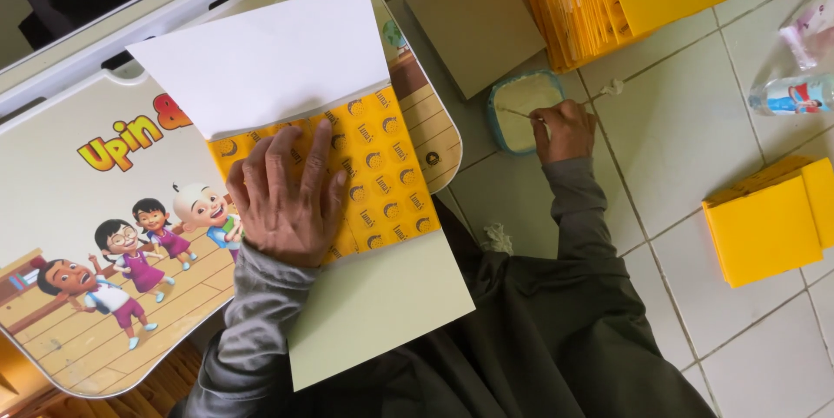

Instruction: Applying glue to cardboard flaps and folding them to assemble product boxes.

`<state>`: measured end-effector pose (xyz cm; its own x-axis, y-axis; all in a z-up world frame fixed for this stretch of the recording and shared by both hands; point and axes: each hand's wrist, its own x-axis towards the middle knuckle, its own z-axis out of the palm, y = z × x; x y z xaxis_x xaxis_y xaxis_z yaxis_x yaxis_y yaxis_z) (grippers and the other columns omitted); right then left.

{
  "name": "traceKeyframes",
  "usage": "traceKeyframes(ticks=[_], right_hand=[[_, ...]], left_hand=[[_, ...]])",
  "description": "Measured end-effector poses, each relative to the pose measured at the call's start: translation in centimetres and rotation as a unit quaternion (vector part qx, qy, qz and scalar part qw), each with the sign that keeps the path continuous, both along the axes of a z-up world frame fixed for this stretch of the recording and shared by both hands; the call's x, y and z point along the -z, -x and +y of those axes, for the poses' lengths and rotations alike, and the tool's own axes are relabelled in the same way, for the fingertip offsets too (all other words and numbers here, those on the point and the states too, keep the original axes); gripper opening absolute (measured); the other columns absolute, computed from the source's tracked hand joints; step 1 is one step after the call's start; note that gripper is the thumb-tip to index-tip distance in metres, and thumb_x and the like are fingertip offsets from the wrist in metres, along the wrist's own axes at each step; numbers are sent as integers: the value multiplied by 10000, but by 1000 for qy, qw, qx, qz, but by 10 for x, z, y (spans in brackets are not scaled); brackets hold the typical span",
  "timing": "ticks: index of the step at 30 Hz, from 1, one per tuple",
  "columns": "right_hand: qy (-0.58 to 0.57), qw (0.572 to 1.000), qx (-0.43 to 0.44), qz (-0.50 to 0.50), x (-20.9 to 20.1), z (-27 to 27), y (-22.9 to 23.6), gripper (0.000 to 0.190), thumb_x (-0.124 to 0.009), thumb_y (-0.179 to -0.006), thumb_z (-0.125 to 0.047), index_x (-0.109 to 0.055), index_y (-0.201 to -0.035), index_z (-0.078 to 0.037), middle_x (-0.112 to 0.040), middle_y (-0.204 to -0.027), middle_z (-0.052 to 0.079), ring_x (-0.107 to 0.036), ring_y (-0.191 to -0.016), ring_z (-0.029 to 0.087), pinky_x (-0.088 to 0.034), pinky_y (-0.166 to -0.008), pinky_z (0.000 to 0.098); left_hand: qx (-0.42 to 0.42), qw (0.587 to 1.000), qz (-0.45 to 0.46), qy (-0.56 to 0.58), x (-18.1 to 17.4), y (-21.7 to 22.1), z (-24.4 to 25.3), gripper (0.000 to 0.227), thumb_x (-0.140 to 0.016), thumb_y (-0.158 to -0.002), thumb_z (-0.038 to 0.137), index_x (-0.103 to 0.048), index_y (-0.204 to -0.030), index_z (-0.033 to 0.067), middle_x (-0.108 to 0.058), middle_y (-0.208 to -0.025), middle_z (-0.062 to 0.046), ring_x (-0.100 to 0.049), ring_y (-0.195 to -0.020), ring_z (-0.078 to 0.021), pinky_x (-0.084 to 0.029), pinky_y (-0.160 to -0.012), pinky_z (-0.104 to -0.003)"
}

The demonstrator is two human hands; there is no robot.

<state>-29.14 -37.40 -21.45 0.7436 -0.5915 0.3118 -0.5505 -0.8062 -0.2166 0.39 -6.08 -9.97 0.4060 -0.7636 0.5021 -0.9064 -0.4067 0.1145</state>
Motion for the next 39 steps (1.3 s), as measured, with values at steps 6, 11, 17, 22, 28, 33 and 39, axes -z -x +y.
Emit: traceKeyframes(ticks=[6, 11, 17, 22, 28, 33, 39], right_hand=[[-64, 996, 46, -32, -4, -9, 16, 118, -785, -1012, -152, -719, -1045, -245, -515, -950, -18, -612, -923, 244, -458, -887, 440], [-145, 982, 67, -98, 6, -6, 26, 87, -761, -1026, -147, -741, -1061, -224, -547, -925, 35, -629, -872, 314, -526, -866, 487], [-186, 972, 108, -99, 26, 7, 34, 58, -804, -991, -235, -778, -1033, -205, -594, -883, 60, -671, -855, 274, -545, -855, 446], [-270, 949, 113, -117, 27, 0, 55, 216, -795, -1019, -334, -779, -1109, -138, -661, -963, 120, -687, -915, 319, -558, -854, 451], [-297, 918, 51, -256, -68, 20, -13, 212, -769, -1039, -181, -747, -1192, -37, -653, -984, 72, -602, -885, 81, -531, -882, 291], [-208, 929, -128, -277, -121, 45, -101, 217, -746, -1036, -141, -773, -1183, 16, -625, -984, 101, -599, -875, 191, -517, -887, 352], [-154, 940, -193, -234, -121, 52, -148, 120, -707, -1033, -83, -808, -1091, -55, -602, -939, 90, -636, -871, 264, -499, -837, 378]], left_hand=[[6, 1000, -5, 12, 4, -1, 0, 499, -394, -1077, 445, -627, -1454, 217, -596, -1222, -108, -584, -1129, -312, -399, -932, -469], [6, 1000, -5, 26, 4, -1, -1, 497, -404, -1074, 458, -642, -1437, 218, -601, -1209, -112, -583, -1111, -305, -393, -932, -463], [0, 1000, 8, 27, 4, 0, -1, 518, -349, -1077, 471, -629, -1437, 226, -610, -1219, -121, -573, -1140, -305, -382, -950, -476], [-20, 999, 2, 49, 6, 0, -4, 521, -306, -1069, 475, -599, -1430, 242, -598, -1263, -129, -553, -1188, -325, -371, -970, -497], [-4, 994, 98, -46, 9, 2, -1, 524, -253, -1070, 401, -475, -1493, 183, -336, -1627, -189, -324, -1493, -371, -163, -1182, -606], [-6, 991, 109, -80, 9, 2, 0, 519, -252, -1059, 371, -461, -1493, 178, -277, -1662, -168, -265, -1527, -340, -104, -1211, -590], [-6, 988, 119, -98, 20, -1, 0, 568, -215, -1041, 426, -416, -1526, 208, -221, -1677, -155, -219, -1540, -331, -67, -1212, -610]])
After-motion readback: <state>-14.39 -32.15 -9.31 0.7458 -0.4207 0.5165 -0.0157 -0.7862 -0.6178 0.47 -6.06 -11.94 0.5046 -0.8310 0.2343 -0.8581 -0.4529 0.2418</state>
